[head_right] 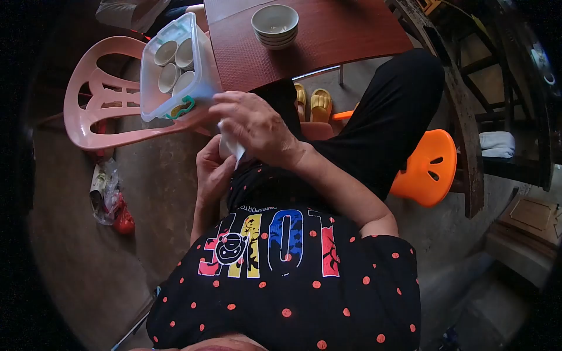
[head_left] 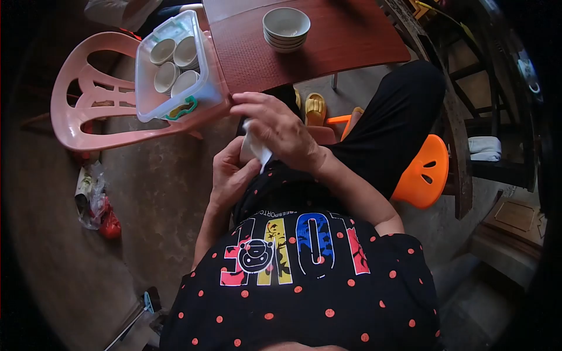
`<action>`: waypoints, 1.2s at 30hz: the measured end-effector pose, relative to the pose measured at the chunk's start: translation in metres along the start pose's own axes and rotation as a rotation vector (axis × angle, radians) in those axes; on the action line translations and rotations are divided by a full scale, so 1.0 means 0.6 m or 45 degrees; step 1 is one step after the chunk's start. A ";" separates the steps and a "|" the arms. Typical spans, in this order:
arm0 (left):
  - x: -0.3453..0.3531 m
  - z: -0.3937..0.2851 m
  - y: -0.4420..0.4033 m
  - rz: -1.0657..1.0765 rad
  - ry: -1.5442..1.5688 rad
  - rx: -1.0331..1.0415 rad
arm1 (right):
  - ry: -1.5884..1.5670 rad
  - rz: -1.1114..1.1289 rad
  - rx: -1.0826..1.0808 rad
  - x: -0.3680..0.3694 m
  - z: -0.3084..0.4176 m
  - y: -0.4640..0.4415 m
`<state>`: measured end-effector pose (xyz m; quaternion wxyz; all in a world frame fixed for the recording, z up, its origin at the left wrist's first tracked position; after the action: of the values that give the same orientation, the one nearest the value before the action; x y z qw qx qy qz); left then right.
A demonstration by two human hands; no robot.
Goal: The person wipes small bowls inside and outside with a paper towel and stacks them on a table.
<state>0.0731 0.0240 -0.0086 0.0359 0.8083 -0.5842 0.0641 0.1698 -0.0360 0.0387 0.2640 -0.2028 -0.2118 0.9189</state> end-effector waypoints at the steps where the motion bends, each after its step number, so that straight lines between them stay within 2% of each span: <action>1: 0.004 -0.005 0.003 0.030 -0.077 -0.046 | -0.431 -0.028 0.306 -0.002 -0.041 0.006; 2: 0.006 -0.008 0.004 0.028 -0.081 -0.031 | -0.859 -0.051 0.606 0.006 -0.075 0.016; 4: 0.005 -0.015 0.000 -0.068 -0.115 0.010 | -0.888 -0.068 0.663 0.010 -0.068 0.016; 6: -0.005 0.000 -0.007 -0.083 -0.057 0.040 | -0.346 -0.135 0.338 -0.005 -0.022 0.007; 7: -0.010 0.005 -0.009 -0.098 0.001 0.060 | 0.043 -0.092 0.077 0.000 0.014 0.003; 9: -0.004 -0.010 -0.012 -0.097 -0.028 0.106 | 0.452 0.208 -0.143 0.036 0.061 0.015; 10: 0.001 -0.024 -0.012 -0.130 -0.063 0.047 | 0.522 0.175 -0.244 0.045 0.066 0.021; 12: 0.003 -0.010 -0.005 -0.114 -0.052 0.049 | 0.302 0.061 -0.213 0.019 0.033 0.012; 13: -0.001 0.001 -0.005 -0.102 -0.032 -0.005 | -0.111 -0.067 0.060 0.002 -0.009 0.010; 15: 0.002 -0.009 -0.003 -0.123 -0.146 0.040 | -0.905 -0.073 0.658 0.016 -0.078 0.024; 16: 0.002 -0.017 -0.006 -0.140 -0.172 0.086 | -0.946 -0.048 0.695 0.023 -0.078 0.026; 18: -0.005 -0.007 -0.010 -0.162 -0.114 0.082 | -0.541 -0.135 0.512 0.006 -0.043 0.027; 21: -0.002 -0.018 -0.016 -0.177 -0.053 0.137 | 0.729 0.114 -0.023 0.033 0.038 0.025; 22: 0.002 -0.030 -0.015 -0.174 -0.096 0.185 | 0.731 0.068 -0.046 0.034 0.051 0.020; 23: -0.004 -0.019 -0.007 -0.081 -0.274 0.202 | 0.544 0.020 -0.032 0.026 0.043 0.013; 24: -0.004 -0.013 -0.004 -0.067 -0.151 0.114 | 0.364 -0.031 -0.011 0.014 0.031 0.004; 25: -0.001 -0.008 -0.002 -0.048 -0.025 0.027 | 0.028 -0.085 0.102 0.003 0.012 -0.003; 27: -0.007 -0.012 0.002 0.019 0.037 0.061 | -0.701 -0.105 0.502 0.010 -0.053 -0.001; 28: -0.008 -0.017 0.002 0.014 0.077 0.061 | -0.943 -0.107 0.589 0.016 -0.066 -0.001; 30: -0.014 -0.015 -0.001 0.000 0.154 0.059 | -0.801 -0.086 0.623 0.011 -0.057 0.006; 31: -0.015 -0.011 -0.002 0.013 0.178 0.062 | -0.625 -0.150 0.502 0.003 -0.026 0.000; 32: -0.015 -0.009 -0.002 0.026 0.200 0.062 | -0.203 -0.052 0.301 0.004 -0.001 -0.005; 33: -0.012 -0.007 -0.005 -0.078 0.108 -0.020 | 0.216 0.046 0.097 0.013 0.025 -0.006; 34: -0.009 -0.013 -0.005 -0.041 0.076 0.052 | 0.505 0.088 -0.102 0.026 0.061 -0.011; 35: -0.008 -0.019 -0.005 0.001 0.044 0.128 | 0.509 0.132 -0.149 0.029 0.063 -0.011; 36: -0.009 -0.011 -0.002 0.037 0.062 0.089 | 0.516 0.174 -0.195 0.030 0.063 -0.012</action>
<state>0.0723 0.0306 -0.0029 0.0210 0.7985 -0.5924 0.1047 0.1404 -0.0307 0.0693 0.2220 -0.4165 -0.2093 0.8564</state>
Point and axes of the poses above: each hand's wrist, its own y-axis away from the middle knuckle, its own x-axis out of the palm, z = x × y, the point moved 8 cm from there along -y, towards the middle knuckle, and after that the axes turned 8 degrees about -y, right-handed, at the moved point
